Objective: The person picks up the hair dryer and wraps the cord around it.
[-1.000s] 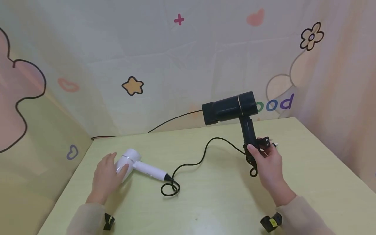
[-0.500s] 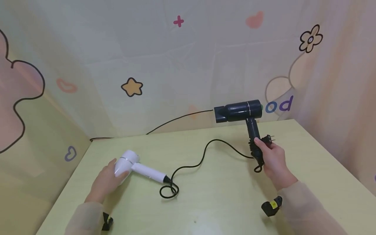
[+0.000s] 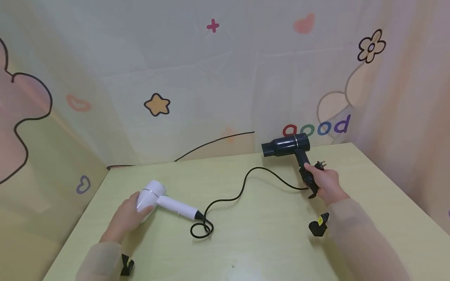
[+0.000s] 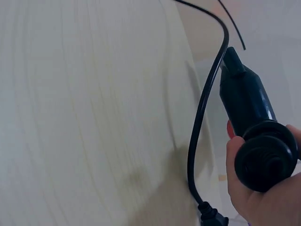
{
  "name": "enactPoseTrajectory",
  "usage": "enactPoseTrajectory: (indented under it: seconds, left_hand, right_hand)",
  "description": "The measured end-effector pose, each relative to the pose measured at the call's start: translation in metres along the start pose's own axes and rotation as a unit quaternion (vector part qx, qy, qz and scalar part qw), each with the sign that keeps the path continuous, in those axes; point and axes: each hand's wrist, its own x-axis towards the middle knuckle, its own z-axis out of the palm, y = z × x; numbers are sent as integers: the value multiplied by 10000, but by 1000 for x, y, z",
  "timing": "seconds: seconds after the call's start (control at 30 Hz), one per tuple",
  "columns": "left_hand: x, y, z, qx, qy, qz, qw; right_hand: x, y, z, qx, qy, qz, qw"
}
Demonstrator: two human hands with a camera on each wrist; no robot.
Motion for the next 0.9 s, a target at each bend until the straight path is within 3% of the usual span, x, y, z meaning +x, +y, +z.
enactPoseTrajectory:
  seconds: [0.37,0.67,0.9]
  left_hand:
    - [1,-2,2,39,48,25,10000]
    - [1,-3,2,127,71,10,9999]
    - [-1,-3,2,91,38,-1,10000]
  right_hand:
    - [25,1,6,-335,310,295,9985]
    - [42,4,13,-1413,492,265,9884]
    - [53,5,15,-1479,582,193,9871]
